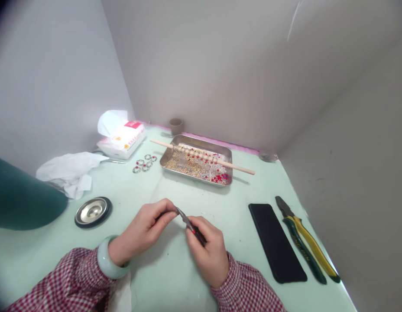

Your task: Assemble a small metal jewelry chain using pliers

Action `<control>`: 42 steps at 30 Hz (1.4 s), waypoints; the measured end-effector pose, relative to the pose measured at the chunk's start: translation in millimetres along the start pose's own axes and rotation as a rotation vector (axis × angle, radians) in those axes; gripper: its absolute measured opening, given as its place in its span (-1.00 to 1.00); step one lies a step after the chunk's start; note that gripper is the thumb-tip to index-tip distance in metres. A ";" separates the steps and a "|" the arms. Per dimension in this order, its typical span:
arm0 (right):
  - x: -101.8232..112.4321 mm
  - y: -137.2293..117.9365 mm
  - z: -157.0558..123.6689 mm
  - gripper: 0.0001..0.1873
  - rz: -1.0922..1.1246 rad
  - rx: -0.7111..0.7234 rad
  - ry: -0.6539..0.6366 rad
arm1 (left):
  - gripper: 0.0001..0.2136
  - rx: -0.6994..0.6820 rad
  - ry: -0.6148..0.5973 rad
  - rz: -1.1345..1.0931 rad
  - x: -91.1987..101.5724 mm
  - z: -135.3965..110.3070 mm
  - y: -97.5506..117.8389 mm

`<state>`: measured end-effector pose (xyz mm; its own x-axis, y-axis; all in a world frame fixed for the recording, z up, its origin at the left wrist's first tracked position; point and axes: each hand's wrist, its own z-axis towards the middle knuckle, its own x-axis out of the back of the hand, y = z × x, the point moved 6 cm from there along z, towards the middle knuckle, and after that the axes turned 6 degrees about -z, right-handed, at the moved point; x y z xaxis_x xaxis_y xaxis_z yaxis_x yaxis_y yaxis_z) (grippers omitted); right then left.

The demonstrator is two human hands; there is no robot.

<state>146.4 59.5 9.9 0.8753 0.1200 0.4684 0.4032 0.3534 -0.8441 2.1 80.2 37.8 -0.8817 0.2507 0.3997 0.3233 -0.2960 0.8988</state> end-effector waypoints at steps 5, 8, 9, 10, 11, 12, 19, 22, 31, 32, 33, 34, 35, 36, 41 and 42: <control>-3.6 5.4 -1.7 -0.80 0.044 -0.066 -0.003 | -0.84 0.050 -0.029 -0.071 -1.6 1.5 -3.9; -5.1 8.7 -2.5 -0.80 0.072 -0.113 -0.023 | -0.83 0.094 -0.047 -0.180 -2.7 3.0 -7.3; -5.7 10.0 -2.7 -0.80 0.086 -0.139 -0.038 | -0.83 0.107 -0.051 -0.231 -3.1 3.2 -8.4; -6.3 11.4 -2.9 -0.80 0.102 -0.167 -0.052 | -0.83 0.126 -0.056 -0.289 -3.7 3.2 -9.8; -6.7 12.7 -3.1 -0.79 0.118 -0.196 -0.064 | -0.83 0.154 -0.062 -0.352 -4.7 2.9 -11.7; -6.8 13.9 -3.3 -0.79 0.132 -0.221 -0.072 | -0.83 0.189 -0.070 -0.420 -6.2 2.4 -14.1; -4.9 16.4 -3.5 -0.78 0.100 -0.218 -0.029 | -0.84 0.347 -0.098 -0.738 -15.4 0.0 -25.2; -5.0 13.7 -3.1 -0.79 0.046 -0.177 -0.004 | -0.84 0.350 -0.099 -0.748 -16.5 0.3 -25.5; -4.0 3.0 -0.6 -0.81 -0.039 -0.074 0.022 | -0.84 0.292 -0.034 -0.525 -12.5 1.0 -27.1; -4.2 2.8 -0.9 -0.81 -0.044 -0.070 0.020 | -0.84 0.285 -0.029 -0.516 -12.1 1.2 -26.8; -4.2 2.5 -1.3 -0.81 -0.049 -0.066 0.021 | -0.84 0.278 -0.027 -0.511 -12.0 1.3 -26.4; -4.2 2.2 -1.6 -0.81 -0.052 -0.062 0.022 | -0.83 0.275 -0.027 -0.511 -12.2 1.3 -26.2; -4.2 1.9 -1.9 -0.81 -0.055 -0.059 0.024 | -0.83 0.274 -0.028 -0.517 -12.6 1.3 -26.1; -4.2 1.6 -2.0 -0.81 -0.058 -0.056 0.026 | -0.83 0.277 -0.029 -0.528 -13.1 1.1 -26.3; -4.2 0.2 -1.1 -0.80 -0.080 -0.036 0.030 | -0.81 0.335 -0.068 -0.639 -18.3 -0.7 -27.2; -4.0 -0.1 -0.9 -0.80 -0.088 -0.028 0.035 | -0.82 0.349 -0.085 -0.668 -19.5 -1.1 -26.5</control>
<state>143.0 58.1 7.8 0.8448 0.0566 0.5320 0.4860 0.3348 -0.8073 10.3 82.2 6.0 -0.9031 0.3491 -0.2503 -0.1680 0.2492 0.9538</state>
